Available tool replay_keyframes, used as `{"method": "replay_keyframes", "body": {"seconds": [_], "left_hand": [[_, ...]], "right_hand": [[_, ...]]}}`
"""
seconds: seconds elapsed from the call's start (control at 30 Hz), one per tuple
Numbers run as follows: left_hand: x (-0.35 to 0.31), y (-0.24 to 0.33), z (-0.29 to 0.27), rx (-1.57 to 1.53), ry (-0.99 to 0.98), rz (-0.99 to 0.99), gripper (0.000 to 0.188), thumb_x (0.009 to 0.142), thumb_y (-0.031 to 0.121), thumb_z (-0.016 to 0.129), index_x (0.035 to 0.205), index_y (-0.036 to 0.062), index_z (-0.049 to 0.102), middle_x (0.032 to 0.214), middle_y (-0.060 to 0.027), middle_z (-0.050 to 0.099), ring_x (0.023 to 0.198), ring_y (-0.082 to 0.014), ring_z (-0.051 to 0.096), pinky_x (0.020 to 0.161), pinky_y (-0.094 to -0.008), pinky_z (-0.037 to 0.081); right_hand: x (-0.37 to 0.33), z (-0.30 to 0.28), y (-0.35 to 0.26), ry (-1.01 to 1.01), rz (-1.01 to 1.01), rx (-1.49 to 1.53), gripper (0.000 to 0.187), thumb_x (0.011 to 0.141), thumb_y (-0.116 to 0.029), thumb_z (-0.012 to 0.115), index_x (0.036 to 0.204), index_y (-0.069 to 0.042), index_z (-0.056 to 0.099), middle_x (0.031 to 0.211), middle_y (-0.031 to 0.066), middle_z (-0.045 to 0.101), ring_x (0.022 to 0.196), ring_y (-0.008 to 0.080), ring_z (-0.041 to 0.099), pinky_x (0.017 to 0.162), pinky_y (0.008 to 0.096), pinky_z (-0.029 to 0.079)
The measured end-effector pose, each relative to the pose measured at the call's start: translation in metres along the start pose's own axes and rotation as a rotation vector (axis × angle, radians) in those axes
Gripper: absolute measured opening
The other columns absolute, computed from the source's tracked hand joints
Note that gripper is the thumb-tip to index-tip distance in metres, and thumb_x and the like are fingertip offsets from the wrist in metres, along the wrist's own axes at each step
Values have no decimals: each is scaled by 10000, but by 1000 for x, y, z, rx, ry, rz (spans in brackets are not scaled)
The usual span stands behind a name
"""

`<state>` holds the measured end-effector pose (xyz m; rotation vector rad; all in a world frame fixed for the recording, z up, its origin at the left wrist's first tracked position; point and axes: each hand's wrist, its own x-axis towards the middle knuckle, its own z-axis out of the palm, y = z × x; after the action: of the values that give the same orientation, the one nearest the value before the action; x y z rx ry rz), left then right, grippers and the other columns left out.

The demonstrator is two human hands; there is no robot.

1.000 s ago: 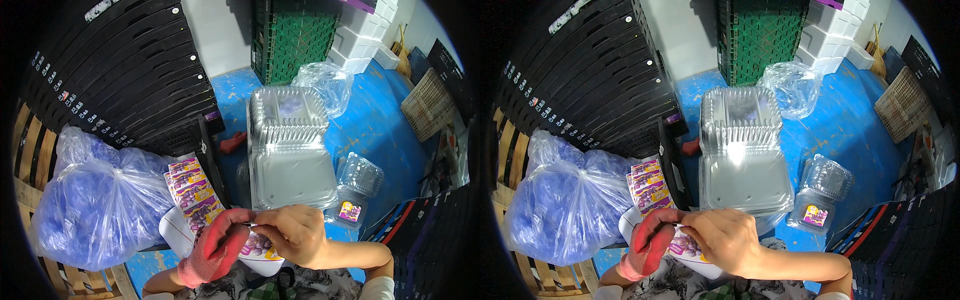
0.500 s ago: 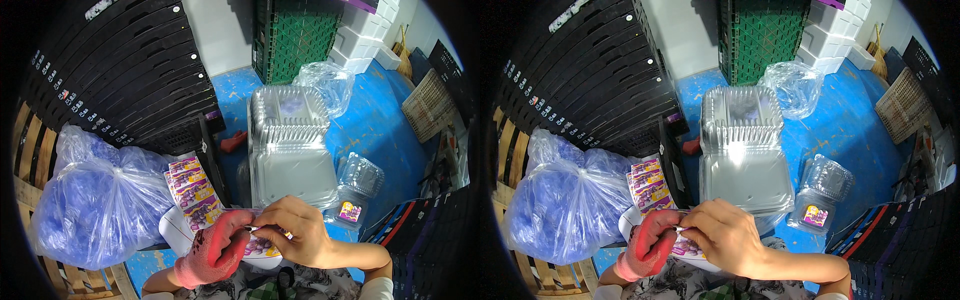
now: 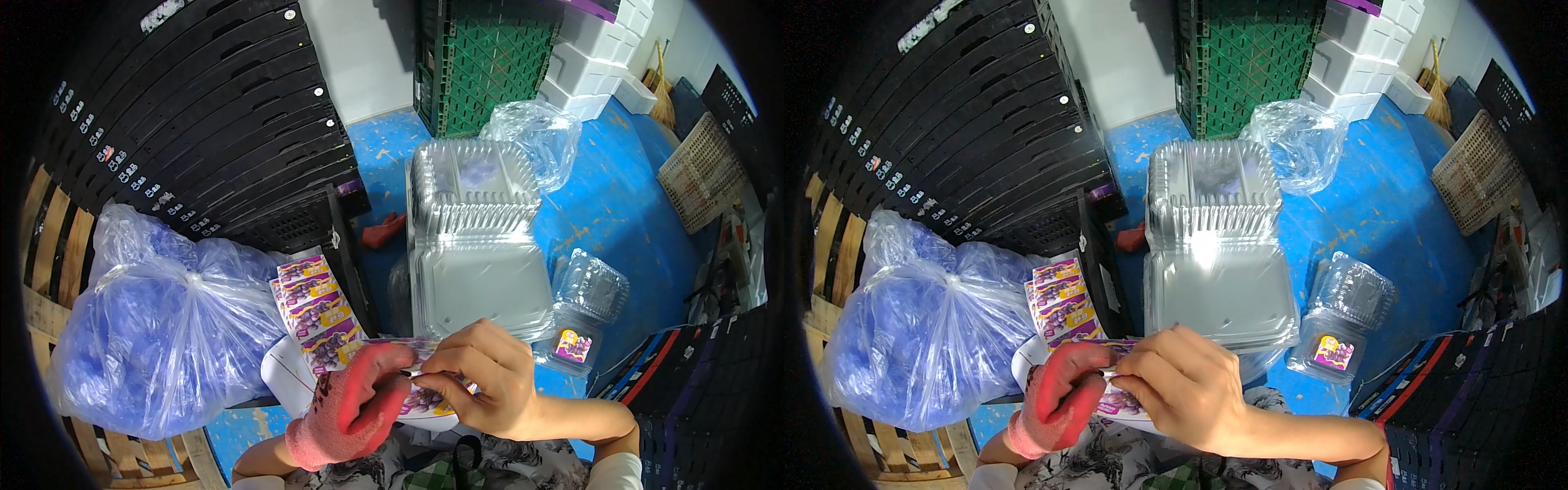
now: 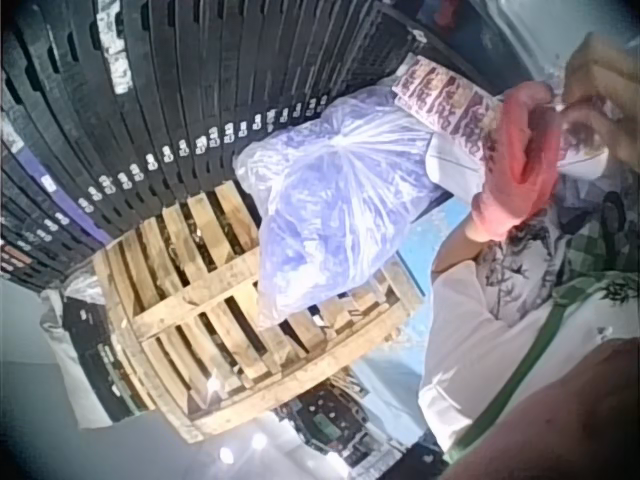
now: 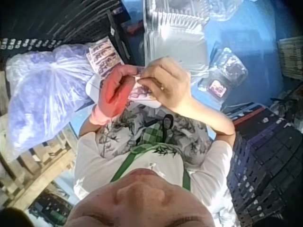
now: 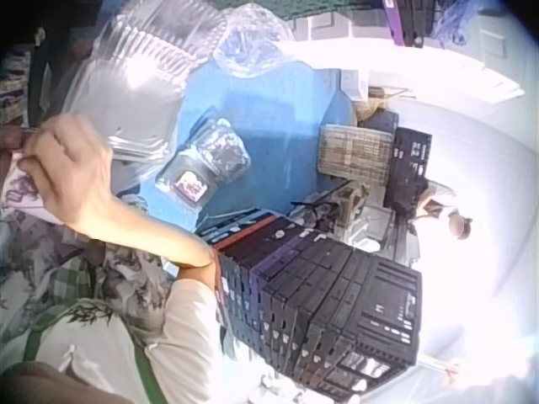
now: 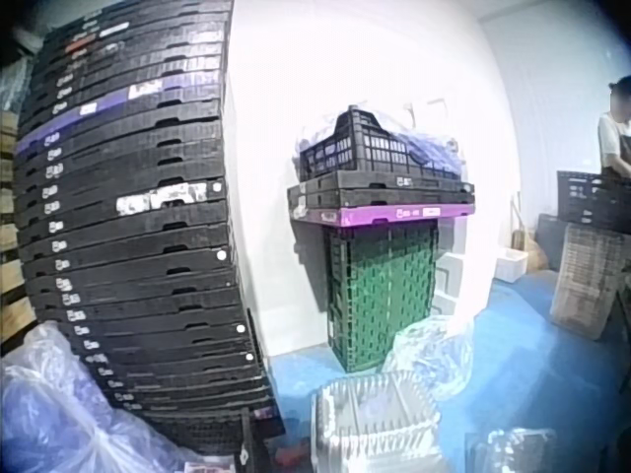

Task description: The person sits on the floor and repeatedly applies small printed labels to clear plastic food containers. They peel each label from a sheet, place it on a container, smooth it down, and set the labeled container aside. The process is repeated for multiple containers.

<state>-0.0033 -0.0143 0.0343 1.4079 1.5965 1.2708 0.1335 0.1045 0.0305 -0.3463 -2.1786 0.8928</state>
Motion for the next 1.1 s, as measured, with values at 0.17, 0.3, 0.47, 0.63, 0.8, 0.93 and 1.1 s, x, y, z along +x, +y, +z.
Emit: {"method": "replay_keyframes", "body": {"seconds": [0.17, 0.3, 0.47, 0.63, 0.8, 0.93, 1.1], "left_hand": [[-7, -6, -7, -340, 64, -106, 199, 884, 15, 473, 1079, -1, 510, 702, 20, 496, 597, -20, 393, 557, -182, 322], [2, 7, -11, -271, 306, -260, 132, 874, 20, 478, 960, -9, 573, 683, 30, 505, 569, -8, 368, 534, -184, 293], [-8, -23, -47, -28, 667, 141, 87, 826, 4, 542, 907, 16, 568, 862, -7, 545, 765, -68, 467, 701, -208, 365], [-19, -30, -88, -344, 913, 348, 374, 899, 154, 526, 1235, 33, 415, 1231, -101, 482, 1130, -191, 484, 984, -342, 375], [-13, -1, -62, -543, 619, 229, 459, 905, 148, 524, 1298, 21, 325, 1114, -71, 493, 973, -151, 471, 849, -297, 390], [0, -3, -47, -691, -39, -52, 551, 901, 127, 531, 1355, 39, 233, 991, -51, 506, 841, -117, 449, 750, -269, 381], [35, -25, -18, -599, -1166, -365, 680, 895, 101, 540, 1426, 60, 118, 837, -27, 523, 675, -75, 422, 625, -235, 369]], "right_hand": [[-3, -4, 0, -3, -202, 5, 156, 599, -33, 741, 731, -56, 659, 751, 46, 617, 649, 193, 587, 548, 287, 448], [-12, -18, 1, -24, -299, 133, 124, 627, -27, 671, 747, -44, 651, 820, 77, 645, 748, 226, 625, 626, 307, 494], [-25, -57, 22, 431, 67, 384, 101, 849, 12, 526, 887, -51, 457, 769, 63, 548, 727, 160, 586, 625, 266, 485], [-24, -89, 58, 772, 593, 635, 339, 856, -32, 591, 1175, -5, 478, 843, 21, 582, 762, 95, 585, 671, 221, 484], [-52, -77, 95, 584, 838, 855, 63, 886, -81, 575, 887, -22, 596, 871, 45, 633, 742, 89, 602, 646, 221, 528], [-44, -66, 100, 454, 863, 770, 101, 891, -96, 578, 855, -8, 543, 804, 64, 615, 642, 135, 629, 550, 260, 562], [-42, -69, 110, 319, 904, 653, 90, 876, -56, 589, 866, 6, 524, 759, 84, 601, 591, 165, 644, 505, 257, 557]]}}
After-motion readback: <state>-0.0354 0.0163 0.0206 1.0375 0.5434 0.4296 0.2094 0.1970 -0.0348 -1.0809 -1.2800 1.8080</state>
